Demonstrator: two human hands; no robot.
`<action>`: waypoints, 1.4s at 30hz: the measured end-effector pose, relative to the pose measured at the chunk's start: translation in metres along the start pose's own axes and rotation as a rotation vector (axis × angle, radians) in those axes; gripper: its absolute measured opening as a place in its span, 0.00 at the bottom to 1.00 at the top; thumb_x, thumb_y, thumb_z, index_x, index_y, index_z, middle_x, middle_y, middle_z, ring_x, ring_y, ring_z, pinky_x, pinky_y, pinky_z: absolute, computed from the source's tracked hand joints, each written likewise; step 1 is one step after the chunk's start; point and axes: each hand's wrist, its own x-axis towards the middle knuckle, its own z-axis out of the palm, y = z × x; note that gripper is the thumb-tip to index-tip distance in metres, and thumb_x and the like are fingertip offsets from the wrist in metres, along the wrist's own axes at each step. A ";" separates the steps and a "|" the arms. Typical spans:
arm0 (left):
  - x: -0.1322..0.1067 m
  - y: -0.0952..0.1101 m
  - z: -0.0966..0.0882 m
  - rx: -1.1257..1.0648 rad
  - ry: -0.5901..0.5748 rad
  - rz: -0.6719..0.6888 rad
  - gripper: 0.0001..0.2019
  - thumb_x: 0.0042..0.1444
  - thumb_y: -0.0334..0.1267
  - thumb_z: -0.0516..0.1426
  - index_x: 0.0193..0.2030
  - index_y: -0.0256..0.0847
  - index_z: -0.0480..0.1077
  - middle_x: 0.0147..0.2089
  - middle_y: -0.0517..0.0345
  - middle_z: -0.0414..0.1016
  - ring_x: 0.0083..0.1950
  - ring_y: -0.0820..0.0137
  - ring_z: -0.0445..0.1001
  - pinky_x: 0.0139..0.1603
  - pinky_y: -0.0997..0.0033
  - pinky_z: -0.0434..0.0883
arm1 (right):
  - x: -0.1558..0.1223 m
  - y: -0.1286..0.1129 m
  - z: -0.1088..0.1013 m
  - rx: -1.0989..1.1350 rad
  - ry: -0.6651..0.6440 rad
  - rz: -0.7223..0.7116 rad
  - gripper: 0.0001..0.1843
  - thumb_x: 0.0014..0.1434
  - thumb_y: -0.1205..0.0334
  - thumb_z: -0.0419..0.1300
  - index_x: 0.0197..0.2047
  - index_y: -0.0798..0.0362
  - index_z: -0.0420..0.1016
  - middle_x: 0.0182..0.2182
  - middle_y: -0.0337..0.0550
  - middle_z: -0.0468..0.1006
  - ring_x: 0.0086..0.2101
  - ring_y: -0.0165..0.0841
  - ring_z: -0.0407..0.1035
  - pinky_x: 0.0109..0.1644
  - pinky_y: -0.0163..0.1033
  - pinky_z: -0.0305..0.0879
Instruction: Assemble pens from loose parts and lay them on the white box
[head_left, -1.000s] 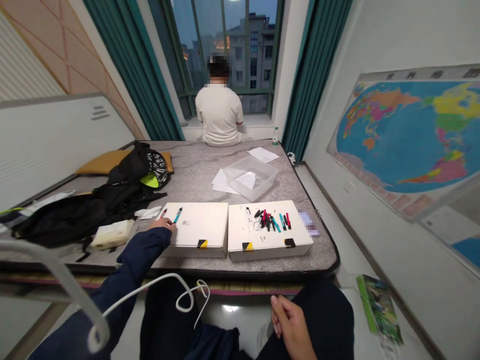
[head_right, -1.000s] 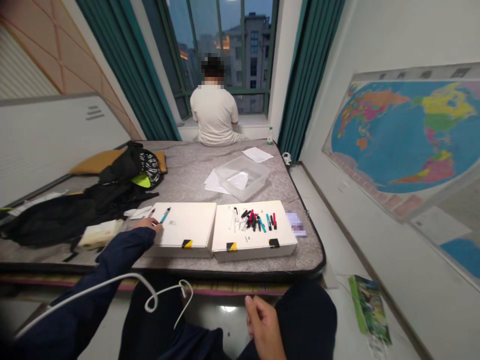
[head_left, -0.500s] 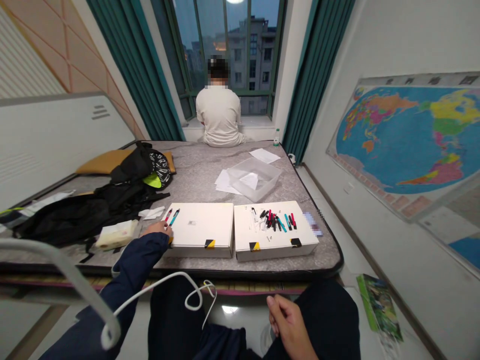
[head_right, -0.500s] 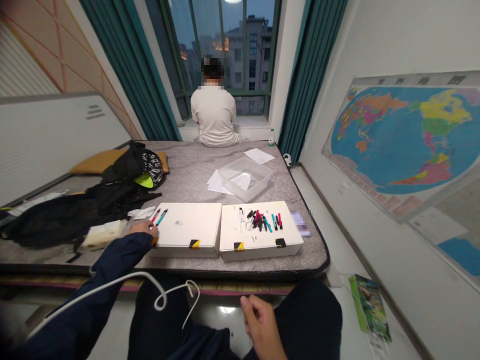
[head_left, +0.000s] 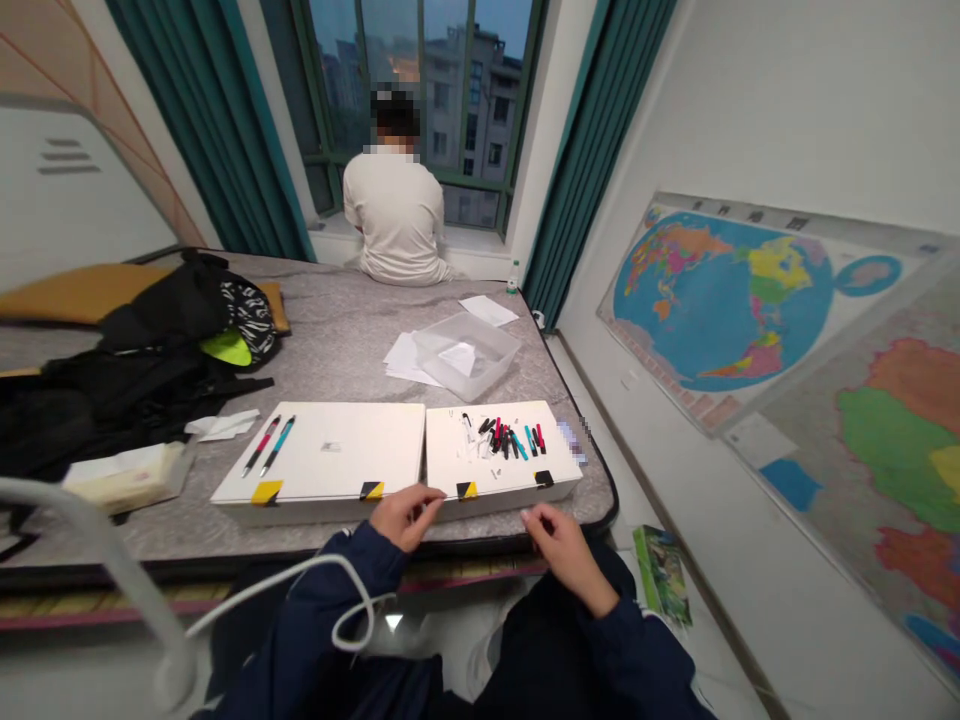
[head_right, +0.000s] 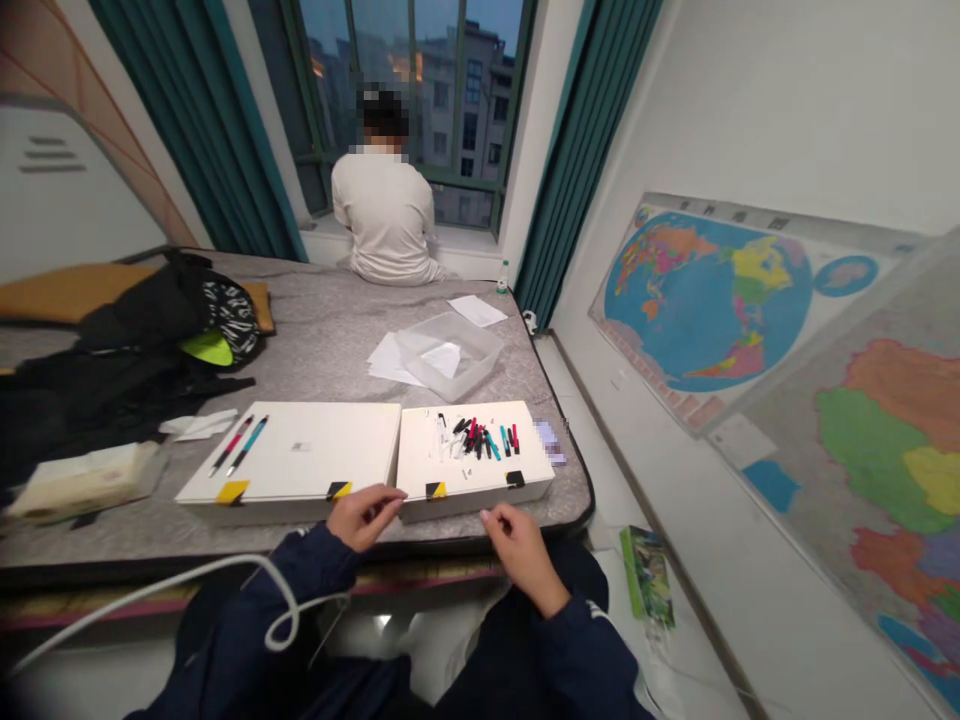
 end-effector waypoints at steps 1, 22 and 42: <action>-0.014 0.018 0.016 -0.072 0.017 0.005 0.10 0.61 0.37 0.53 0.40 0.39 0.76 0.33 0.54 0.79 0.28 0.71 0.73 0.30 0.74 0.69 | 0.010 0.005 -0.006 -0.054 0.013 -0.007 0.20 0.62 0.48 0.54 0.25 0.53 0.66 0.18 0.34 0.65 0.23 0.29 0.60 0.28 0.33 0.54; -0.139 0.093 0.055 -0.226 -0.037 -0.146 0.14 0.62 0.41 0.52 0.30 0.42 0.74 0.23 0.57 0.73 0.24 0.72 0.71 0.25 0.75 0.62 | 0.132 0.041 -0.022 -0.953 0.017 0.286 0.18 0.61 0.54 0.54 0.44 0.58 0.77 0.41 0.60 0.79 0.42 0.44 0.74 0.42 0.40 0.63; -0.136 0.092 0.061 -0.460 0.304 -0.452 0.17 0.55 0.52 0.58 0.41 0.39 0.74 0.22 0.61 0.74 0.20 0.74 0.68 0.22 0.77 0.66 | -0.032 -0.034 0.003 -0.258 -0.369 -0.203 0.07 0.58 0.62 0.58 0.34 0.54 0.76 0.24 0.38 0.78 0.25 0.30 0.70 0.29 0.31 0.59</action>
